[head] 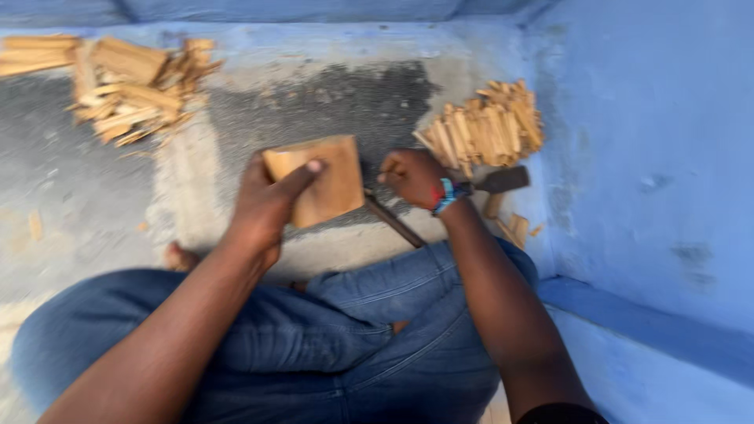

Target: The person sits on the floor and splits a rectangular wooden block into smaller pieces using a hammer and a metal splitting tool. They repeatedly position the tool on the wood and strike it with the hammer, creating piles of split wood on the floor.

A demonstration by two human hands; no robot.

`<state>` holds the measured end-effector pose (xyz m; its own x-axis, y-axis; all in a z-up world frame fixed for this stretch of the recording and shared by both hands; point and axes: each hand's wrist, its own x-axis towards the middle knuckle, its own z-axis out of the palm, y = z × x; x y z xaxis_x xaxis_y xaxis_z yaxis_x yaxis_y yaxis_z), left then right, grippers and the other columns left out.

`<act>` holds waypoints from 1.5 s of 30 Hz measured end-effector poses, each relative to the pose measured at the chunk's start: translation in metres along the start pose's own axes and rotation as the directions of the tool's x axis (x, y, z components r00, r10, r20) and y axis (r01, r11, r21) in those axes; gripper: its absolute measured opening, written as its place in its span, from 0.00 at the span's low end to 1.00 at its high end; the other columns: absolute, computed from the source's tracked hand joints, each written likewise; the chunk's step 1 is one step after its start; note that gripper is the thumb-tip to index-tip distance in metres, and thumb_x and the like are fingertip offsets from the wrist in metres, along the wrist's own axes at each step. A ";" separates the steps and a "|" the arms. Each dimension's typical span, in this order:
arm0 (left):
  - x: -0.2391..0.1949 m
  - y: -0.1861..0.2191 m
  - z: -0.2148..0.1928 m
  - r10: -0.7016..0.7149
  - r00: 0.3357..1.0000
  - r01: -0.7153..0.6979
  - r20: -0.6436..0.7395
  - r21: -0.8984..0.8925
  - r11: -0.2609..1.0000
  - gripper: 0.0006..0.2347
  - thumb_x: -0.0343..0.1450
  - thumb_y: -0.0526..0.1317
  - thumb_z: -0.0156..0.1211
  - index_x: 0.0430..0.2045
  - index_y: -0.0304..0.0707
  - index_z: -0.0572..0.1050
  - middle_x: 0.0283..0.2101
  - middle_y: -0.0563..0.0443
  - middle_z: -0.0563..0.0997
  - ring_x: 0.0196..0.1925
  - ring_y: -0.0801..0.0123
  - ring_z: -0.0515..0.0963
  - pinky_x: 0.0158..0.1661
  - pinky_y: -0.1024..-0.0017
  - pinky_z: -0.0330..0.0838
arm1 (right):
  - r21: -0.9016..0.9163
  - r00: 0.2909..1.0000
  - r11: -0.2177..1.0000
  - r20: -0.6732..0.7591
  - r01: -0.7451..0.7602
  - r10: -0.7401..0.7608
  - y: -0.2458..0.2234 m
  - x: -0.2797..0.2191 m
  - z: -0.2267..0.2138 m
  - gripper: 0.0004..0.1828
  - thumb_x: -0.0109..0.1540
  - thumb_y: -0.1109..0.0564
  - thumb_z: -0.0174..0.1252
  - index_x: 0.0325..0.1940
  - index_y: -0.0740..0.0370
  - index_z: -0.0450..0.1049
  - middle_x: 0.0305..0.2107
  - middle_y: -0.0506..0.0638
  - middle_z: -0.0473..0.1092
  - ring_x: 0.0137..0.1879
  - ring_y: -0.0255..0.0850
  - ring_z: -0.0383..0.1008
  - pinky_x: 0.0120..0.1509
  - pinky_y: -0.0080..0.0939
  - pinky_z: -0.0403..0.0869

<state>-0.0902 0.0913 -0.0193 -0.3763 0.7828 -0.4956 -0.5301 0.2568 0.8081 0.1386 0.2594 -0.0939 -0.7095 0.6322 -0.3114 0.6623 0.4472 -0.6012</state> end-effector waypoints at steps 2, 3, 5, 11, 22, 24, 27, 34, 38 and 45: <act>-0.005 0.005 -0.001 -0.044 0.999 0.044 0.007 -0.042 0.998 0.21 0.66 0.40 0.68 0.51 0.34 0.68 0.47 0.45 0.81 0.47 0.65 0.84 0.46 0.68 0.83 | -0.034 1.000 0.999 0.016 0.008 -0.008 -0.001 0.006 0.002 0.12 0.62 0.50 0.66 0.40 0.61 0.78 0.30 0.55 0.78 0.36 0.46 0.80 0.41 0.46 0.76; -0.003 0.009 -0.001 -0.048 0.999 0.048 0.009 -0.064 0.997 0.21 0.67 0.40 0.68 0.51 0.33 0.68 0.47 0.45 0.81 0.47 0.65 0.84 0.45 0.68 0.82 | -0.052 0.999 0.998 0.014 0.034 -0.033 -0.003 0.007 0.001 0.13 0.61 0.50 0.66 0.40 0.61 0.77 0.30 0.55 0.78 0.36 0.46 0.80 0.41 0.46 0.76; -0.009 0.008 -0.001 -0.081 0.997 0.080 -0.002 -0.108 0.991 0.20 0.69 0.40 0.67 0.51 0.32 0.69 0.47 0.45 0.81 0.47 0.64 0.83 0.45 0.67 0.82 | -0.065 1.000 0.998 0.017 -0.005 0.006 -0.003 -0.002 -0.002 0.15 0.61 0.48 0.67 0.42 0.61 0.77 0.29 0.55 0.78 0.35 0.47 0.80 0.41 0.46 0.76; -0.016 0.008 -0.008 -0.059 0.996 0.070 0.068 -0.181 0.981 0.19 0.71 0.47 0.63 0.51 0.36 0.70 0.47 0.48 0.81 0.49 0.67 0.83 0.51 0.66 0.80 | -0.010 0.995 0.999 -0.090 -0.040 0.038 0.030 -0.016 -0.044 0.24 0.60 0.43 0.67 0.52 0.61 0.75 0.28 0.55 0.77 0.34 0.48 0.80 0.39 0.47 0.75; -0.026 0.017 -0.018 -0.096 0.949 0.238 0.301 -0.483 0.843 0.23 0.71 0.54 0.53 0.54 0.39 0.69 0.51 0.42 0.79 0.51 0.57 0.82 0.52 0.52 0.78 | 0.024 0.600 0.609 0.206 -0.792 0.773 0.098 -0.028 -0.026 0.30 0.62 0.34 0.59 0.62 0.50 0.67 0.39 0.62 0.81 0.35 0.46 0.82 0.35 0.46 0.78; -0.027 0.019 -0.020 -0.052 0.937 0.245 0.345 -0.543 0.803 0.25 0.71 0.55 0.52 0.57 0.37 0.69 0.52 0.40 0.79 0.53 0.55 0.81 0.52 0.52 0.78 | 0.137 0.556 0.539 0.261 -0.831 0.789 0.111 -0.020 -0.014 0.31 0.63 0.34 0.57 0.65 0.47 0.64 0.39 0.61 0.80 0.36 0.47 0.82 0.36 0.48 0.79; -0.028 0.021 -0.022 -0.012 0.935 0.233 0.353 -0.590 0.773 0.27 0.71 0.56 0.52 0.59 0.35 0.68 0.52 0.38 0.79 0.53 0.53 0.81 0.52 0.53 0.78 | 0.281 0.507 0.434 0.294 -0.856 0.810 0.136 -0.015 -0.010 0.31 0.64 0.34 0.56 0.66 0.45 0.64 0.38 0.61 0.79 0.36 0.47 0.82 0.36 0.48 0.80; -0.027 0.019 -0.023 0.022 0.952 0.172 0.305 -0.592 0.788 0.25 0.71 0.55 0.52 0.58 0.38 0.67 0.50 0.40 0.79 0.52 0.54 0.81 0.49 0.52 0.77 | 0.591 0.580 0.470 -0.005 -0.655 0.815 0.158 -0.028 -0.027 0.20 0.68 0.47 0.50 0.53 0.64 0.75 0.33 0.59 0.81 0.35 0.49 0.85 0.35 0.47 0.84; -0.028 0.016 -0.024 0.002 0.960 0.169 0.281 -0.583 0.795 0.25 0.71 0.55 0.51 0.57 0.38 0.68 0.48 0.41 0.79 0.51 0.56 0.81 0.47 0.53 0.77 | 0.828 0.492 0.305 -0.040 -0.471 0.870 0.151 -0.052 -0.050 0.17 0.69 0.44 0.51 0.46 0.58 0.76 0.30 0.54 0.77 0.33 0.43 0.80 0.31 0.43 0.76; -0.039 0.021 -0.015 0.021 0.957 0.164 0.289 -0.600 0.783 0.26 0.68 0.52 0.60 0.59 0.42 0.66 0.52 0.44 0.78 0.52 0.60 0.82 0.51 0.54 0.79 | 0.833 0.461 0.496 -0.551 0.245 0.696 0.064 -0.097 -0.042 0.09 0.70 0.52 0.47 0.48 0.53 0.71 0.30 0.55 0.74 0.28 0.45 0.77 0.27 0.40 0.74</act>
<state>-0.0981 0.0575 0.0121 -0.1517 0.9182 -0.3659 -0.9326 -0.0103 0.3608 0.2597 0.2537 -0.0715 0.2665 0.9510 -0.1566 -0.0460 -0.1497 -0.9877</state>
